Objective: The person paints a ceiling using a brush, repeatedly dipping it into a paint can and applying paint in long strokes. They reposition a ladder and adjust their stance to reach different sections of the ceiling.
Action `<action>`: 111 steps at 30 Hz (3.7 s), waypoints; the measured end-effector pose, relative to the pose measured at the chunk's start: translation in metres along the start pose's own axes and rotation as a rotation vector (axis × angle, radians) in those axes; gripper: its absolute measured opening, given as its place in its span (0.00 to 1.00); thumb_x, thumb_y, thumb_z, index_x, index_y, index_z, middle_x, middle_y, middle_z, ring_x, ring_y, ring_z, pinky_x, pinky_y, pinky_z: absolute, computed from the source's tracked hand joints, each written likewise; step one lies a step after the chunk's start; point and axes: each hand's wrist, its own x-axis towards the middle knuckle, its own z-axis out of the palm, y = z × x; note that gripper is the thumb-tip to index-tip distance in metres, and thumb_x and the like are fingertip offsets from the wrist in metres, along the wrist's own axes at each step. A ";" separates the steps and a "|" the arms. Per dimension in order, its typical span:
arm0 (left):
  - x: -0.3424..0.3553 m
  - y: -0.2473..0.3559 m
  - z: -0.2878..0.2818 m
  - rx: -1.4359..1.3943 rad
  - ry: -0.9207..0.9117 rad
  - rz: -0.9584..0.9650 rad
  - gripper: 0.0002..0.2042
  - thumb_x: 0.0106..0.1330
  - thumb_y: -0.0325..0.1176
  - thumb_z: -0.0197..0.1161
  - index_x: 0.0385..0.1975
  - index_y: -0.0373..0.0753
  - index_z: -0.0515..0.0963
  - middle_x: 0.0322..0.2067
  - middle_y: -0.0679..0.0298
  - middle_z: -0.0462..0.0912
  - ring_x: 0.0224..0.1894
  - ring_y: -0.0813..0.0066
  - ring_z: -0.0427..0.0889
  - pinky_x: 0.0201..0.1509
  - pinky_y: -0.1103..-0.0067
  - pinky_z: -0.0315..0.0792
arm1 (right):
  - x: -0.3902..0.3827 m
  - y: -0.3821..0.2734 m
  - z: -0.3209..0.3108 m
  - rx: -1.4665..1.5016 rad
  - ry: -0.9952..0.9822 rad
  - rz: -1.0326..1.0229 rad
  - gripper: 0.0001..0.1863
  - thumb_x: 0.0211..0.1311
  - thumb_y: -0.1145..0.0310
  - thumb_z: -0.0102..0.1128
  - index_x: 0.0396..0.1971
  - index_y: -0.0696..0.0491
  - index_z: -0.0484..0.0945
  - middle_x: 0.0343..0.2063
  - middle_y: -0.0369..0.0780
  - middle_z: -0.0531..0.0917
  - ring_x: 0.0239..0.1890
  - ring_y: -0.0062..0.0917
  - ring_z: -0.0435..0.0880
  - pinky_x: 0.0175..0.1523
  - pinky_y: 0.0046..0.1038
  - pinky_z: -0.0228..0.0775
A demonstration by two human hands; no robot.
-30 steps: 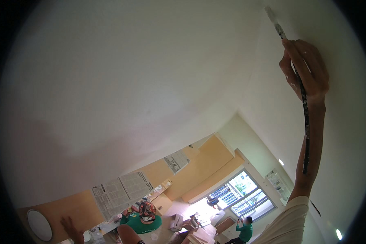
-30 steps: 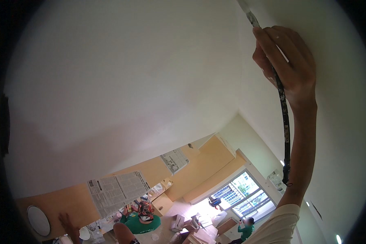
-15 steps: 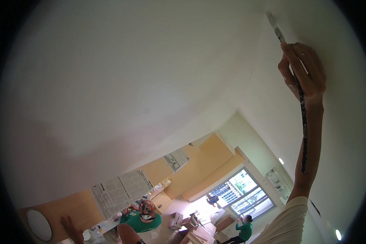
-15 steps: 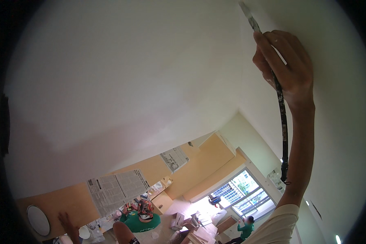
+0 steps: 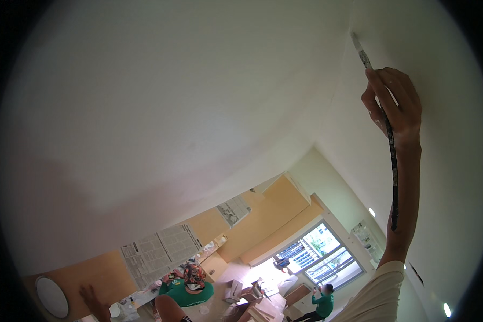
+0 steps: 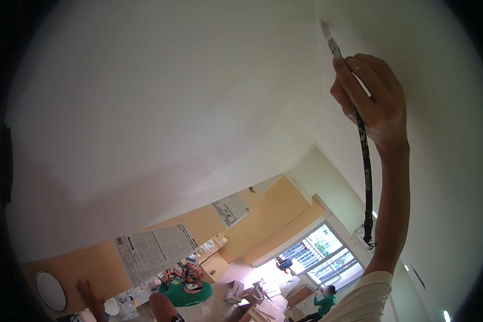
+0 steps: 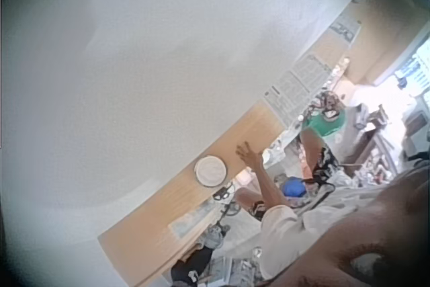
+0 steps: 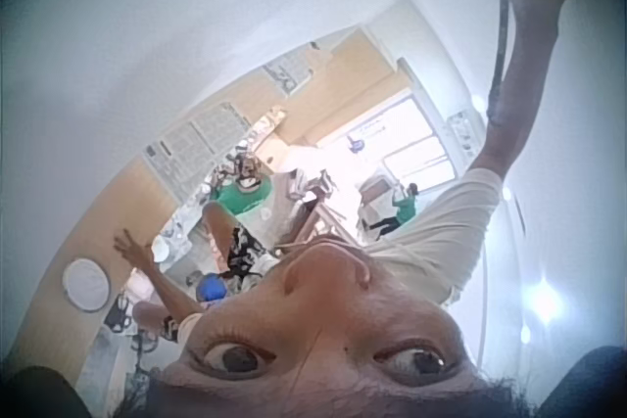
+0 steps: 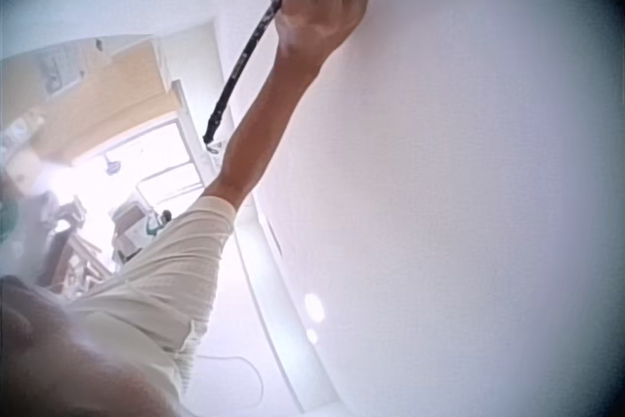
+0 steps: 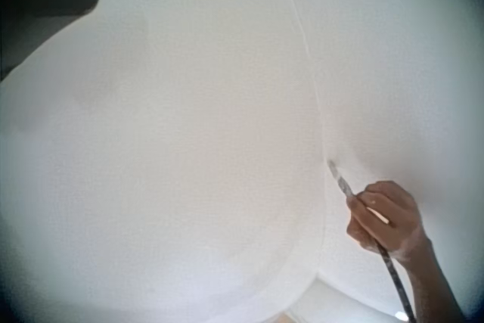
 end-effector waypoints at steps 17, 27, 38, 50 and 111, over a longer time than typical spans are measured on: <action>0.001 -0.008 0.006 -0.049 0.045 0.048 0.65 0.21 0.29 0.81 0.72 0.48 0.53 0.74 0.50 0.44 0.75 0.44 0.45 0.76 0.56 0.47 | 0.020 0.008 0.001 -0.036 0.096 -0.057 0.32 0.24 0.86 0.65 0.42 0.63 0.82 0.28 0.38 0.81 0.31 0.29 0.83 0.36 0.28 0.77; -0.001 -0.011 0.004 -0.023 0.051 0.053 0.66 0.21 0.31 0.82 0.73 0.49 0.52 0.75 0.51 0.44 0.75 0.44 0.45 0.75 0.56 0.48 | 0.003 0.004 0.007 -0.014 0.039 -0.010 0.32 0.24 0.87 0.64 0.43 0.61 0.82 0.30 0.38 0.81 0.34 0.30 0.83 0.36 0.28 0.78; 0.002 -0.005 -0.002 0.020 -0.010 0.011 0.67 0.21 0.31 0.82 0.73 0.48 0.51 0.74 0.50 0.44 0.75 0.45 0.44 0.76 0.58 0.47 | 0.006 0.003 0.002 -0.046 0.138 -0.036 0.33 0.24 0.86 0.64 0.44 0.61 0.82 0.31 0.39 0.82 0.36 0.29 0.84 0.36 0.28 0.78; 0.004 -0.006 0.002 0.007 -0.054 -0.004 0.66 0.22 0.31 0.82 0.73 0.48 0.52 0.75 0.50 0.43 0.75 0.44 0.44 0.76 0.58 0.47 | 0.014 0.012 0.003 -0.060 0.113 -0.074 0.32 0.25 0.85 0.64 0.43 0.63 0.82 0.27 0.37 0.81 0.32 0.28 0.83 0.35 0.28 0.77; 0.014 -0.048 -0.047 0.037 -0.264 0.234 0.45 0.43 0.37 0.78 0.65 0.40 0.63 0.70 0.44 0.53 0.73 0.41 0.50 0.74 0.55 0.51 | -0.049 -0.601 -0.067 1.779 -0.051 1.719 0.18 0.48 0.74 0.64 0.43 0.58 0.80 0.43 0.46 0.81 0.45 0.37 0.83 0.52 0.33 0.74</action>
